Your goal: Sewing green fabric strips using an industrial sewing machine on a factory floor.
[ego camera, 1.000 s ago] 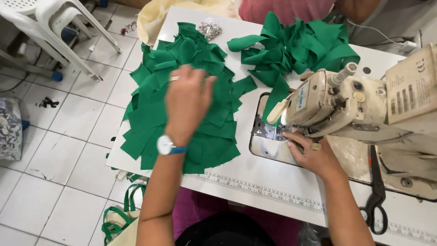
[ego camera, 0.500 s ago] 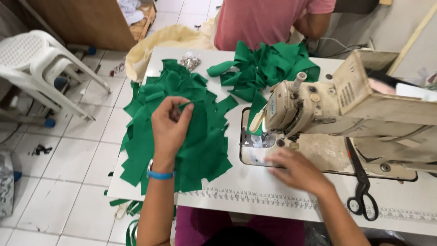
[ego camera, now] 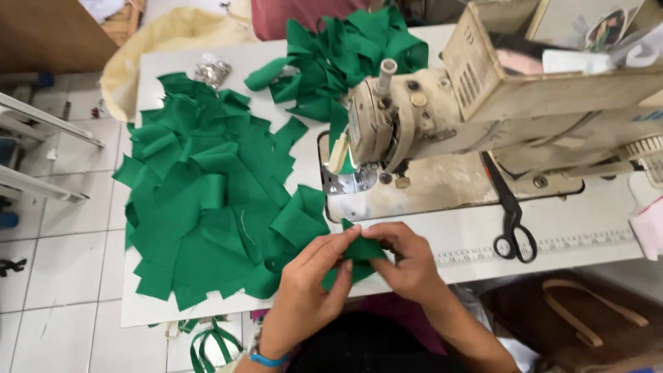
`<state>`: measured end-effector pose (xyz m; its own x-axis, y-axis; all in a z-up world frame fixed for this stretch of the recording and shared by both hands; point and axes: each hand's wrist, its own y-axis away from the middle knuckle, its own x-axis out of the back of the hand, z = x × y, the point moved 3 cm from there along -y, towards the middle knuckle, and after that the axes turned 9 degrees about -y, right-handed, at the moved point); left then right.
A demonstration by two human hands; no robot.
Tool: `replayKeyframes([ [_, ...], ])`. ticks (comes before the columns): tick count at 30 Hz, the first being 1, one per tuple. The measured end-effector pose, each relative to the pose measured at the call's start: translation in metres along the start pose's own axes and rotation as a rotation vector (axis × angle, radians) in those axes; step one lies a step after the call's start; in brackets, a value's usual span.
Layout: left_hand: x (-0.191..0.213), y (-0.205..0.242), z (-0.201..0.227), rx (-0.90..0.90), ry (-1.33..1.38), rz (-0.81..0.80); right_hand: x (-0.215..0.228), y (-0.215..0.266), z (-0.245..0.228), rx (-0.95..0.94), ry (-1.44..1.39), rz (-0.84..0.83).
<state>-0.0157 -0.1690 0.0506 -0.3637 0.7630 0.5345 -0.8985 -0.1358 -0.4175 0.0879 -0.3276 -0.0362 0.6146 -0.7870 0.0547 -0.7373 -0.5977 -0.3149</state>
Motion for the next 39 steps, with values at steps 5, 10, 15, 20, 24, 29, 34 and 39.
replayKeyframes([
  [5,-0.017,0.007,-0.029,0.037,-0.017,-0.127,0.021,0.001,0.003,-0.208,0.042,-0.153],
  [10,-0.043,0.013,-0.102,0.206,-0.101,-0.101,0.035,-0.002,0.017,-0.296,0.065,-0.048],
  [15,-0.035,0.004,-0.106,0.182,-0.593,-0.002,0.045,0.002,0.028,-0.368,-0.028,-0.064],
  [20,-0.064,-0.012,-0.084,0.226,0.043,-0.152,0.041,-0.004,0.027,-0.364,-0.103,-0.134],
  [24,-0.09,-0.006,-0.107,0.525,0.43,-0.221,0.045,-0.002,0.032,-0.396,-0.095,-0.167],
  [29,-0.092,-0.011,-0.125,0.578,0.416,-0.173,0.052,0.009,0.037,-0.175,0.14,-0.014],
  [34,-0.092,-0.013,-0.13,0.623,0.515,-0.164,0.051,0.017,0.043,-0.049,0.268,0.091],
  [39,-0.099,-0.009,-0.149,0.637,0.539,-0.178,0.043,0.017,0.041,0.084,0.358,0.151],
])
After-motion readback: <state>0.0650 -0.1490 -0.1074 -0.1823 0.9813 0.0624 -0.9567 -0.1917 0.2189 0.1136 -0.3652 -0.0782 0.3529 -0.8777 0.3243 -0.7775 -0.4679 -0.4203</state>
